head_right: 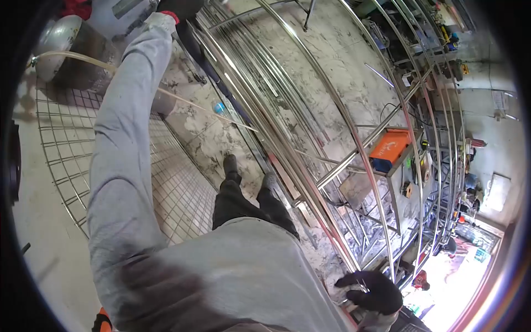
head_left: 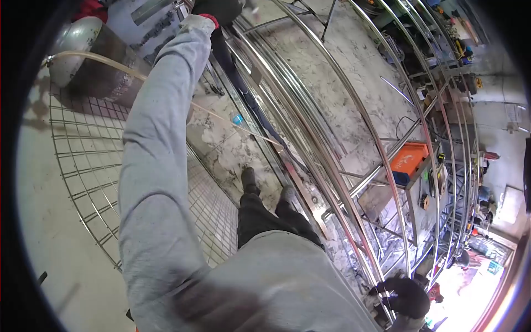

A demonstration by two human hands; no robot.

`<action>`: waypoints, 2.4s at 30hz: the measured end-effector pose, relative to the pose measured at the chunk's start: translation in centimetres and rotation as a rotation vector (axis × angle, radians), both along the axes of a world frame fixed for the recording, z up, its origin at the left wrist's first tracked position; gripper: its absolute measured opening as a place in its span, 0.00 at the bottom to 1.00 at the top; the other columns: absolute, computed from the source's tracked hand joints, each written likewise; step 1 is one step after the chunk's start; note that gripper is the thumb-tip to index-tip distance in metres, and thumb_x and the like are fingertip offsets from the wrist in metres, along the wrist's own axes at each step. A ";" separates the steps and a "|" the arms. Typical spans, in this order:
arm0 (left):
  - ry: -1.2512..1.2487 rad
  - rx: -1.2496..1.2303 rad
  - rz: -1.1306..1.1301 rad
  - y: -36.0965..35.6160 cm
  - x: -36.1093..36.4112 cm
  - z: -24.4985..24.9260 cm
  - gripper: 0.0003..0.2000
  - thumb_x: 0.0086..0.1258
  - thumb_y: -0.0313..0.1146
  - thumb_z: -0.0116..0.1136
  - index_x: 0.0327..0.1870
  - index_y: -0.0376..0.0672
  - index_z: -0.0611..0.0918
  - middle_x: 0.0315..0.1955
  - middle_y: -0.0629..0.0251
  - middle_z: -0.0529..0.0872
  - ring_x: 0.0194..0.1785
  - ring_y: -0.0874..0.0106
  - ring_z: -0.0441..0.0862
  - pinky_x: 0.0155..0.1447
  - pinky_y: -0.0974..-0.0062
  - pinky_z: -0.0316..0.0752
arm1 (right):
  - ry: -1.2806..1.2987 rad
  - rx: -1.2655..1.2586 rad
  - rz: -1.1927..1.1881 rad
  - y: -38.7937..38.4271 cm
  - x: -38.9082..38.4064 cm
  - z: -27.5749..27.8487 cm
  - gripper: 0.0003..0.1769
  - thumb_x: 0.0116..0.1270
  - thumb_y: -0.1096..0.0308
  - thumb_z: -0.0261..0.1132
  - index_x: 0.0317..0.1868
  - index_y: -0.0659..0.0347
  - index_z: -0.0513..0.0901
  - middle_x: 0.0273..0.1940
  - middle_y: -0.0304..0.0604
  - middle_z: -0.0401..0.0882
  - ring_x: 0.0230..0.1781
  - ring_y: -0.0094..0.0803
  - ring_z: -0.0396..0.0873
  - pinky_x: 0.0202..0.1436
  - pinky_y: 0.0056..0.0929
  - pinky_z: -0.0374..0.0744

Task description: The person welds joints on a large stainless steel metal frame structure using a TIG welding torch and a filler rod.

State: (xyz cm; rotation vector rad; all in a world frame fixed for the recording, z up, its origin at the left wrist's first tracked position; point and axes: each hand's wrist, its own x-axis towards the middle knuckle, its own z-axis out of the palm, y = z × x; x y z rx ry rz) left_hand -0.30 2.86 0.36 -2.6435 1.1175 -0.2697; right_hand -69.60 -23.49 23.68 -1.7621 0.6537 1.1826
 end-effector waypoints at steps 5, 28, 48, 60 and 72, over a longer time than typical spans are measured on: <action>0.011 -1.419 0.227 0.2 -10.4 -1.2 0.11 0.67 0.36 0.65 0.43 0.38 0.85 0.31 0.49 0.87 0.35 0.52 0.86 0.43 0.57 0.79 | -1.045 0.180 -0.106 0.5 8.9 -7.7 0.39 0.84 0.43 0.54 0.78 0.70 0.70 0.68 0.70 0.77 0.66 0.65 0.81 0.70 0.64 0.79; 1.134 -2.686 0.409 0.5 -38.8 -18.6 0.22 0.85 0.40 0.56 0.72 0.37 0.75 0.38 0.66 0.83 0.30 0.75 0.83 0.32 0.77 0.77 | -0.349 0.825 -0.153 3.6 35.1 -27.3 0.57 0.72 0.24 0.60 0.88 0.52 0.54 0.82 0.57 0.62 0.79 0.58 0.67 0.78 0.62 0.69; 1.089 -2.657 0.333 -3.5 -35.6 -19.3 0.11 0.81 0.36 0.62 0.54 0.38 0.83 0.35 0.67 0.86 0.31 0.79 0.85 0.32 0.81 0.76 | -0.340 0.726 -0.128 3.8 35.6 -27.6 0.72 0.60 0.13 0.60 0.87 0.60 0.51 0.81 0.66 0.61 0.79 0.70 0.66 0.79 0.74 0.65; 0.958 -2.594 0.334 -3.4 -34.4 -19.5 0.13 0.82 0.41 0.64 0.46 0.38 0.84 0.30 0.68 0.86 0.28 0.81 0.85 0.28 0.81 0.74 | -0.376 0.744 -0.056 3.5 35.6 -27.9 0.72 0.63 0.11 0.53 0.88 0.62 0.47 0.81 0.67 0.60 0.79 0.68 0.66 0.79 0.75 0.65; 0.854 -2.536 0.334 -3.9 -34.4 -19.8 0.11 0.81 0.39 0.63 0.43 0.39 0.84 0.23 0.71 0.83 0.24 0.84 0.80 0.26 0.82 0.69 | -0.342 0.784 -0.078 3.4 35.9 -27.8 0.70 0.64 0.14 0.58 0.87 0.62 0.50 0.80 0.70 0.62 0.79 0.71 0.65 0.80 0.78 0.62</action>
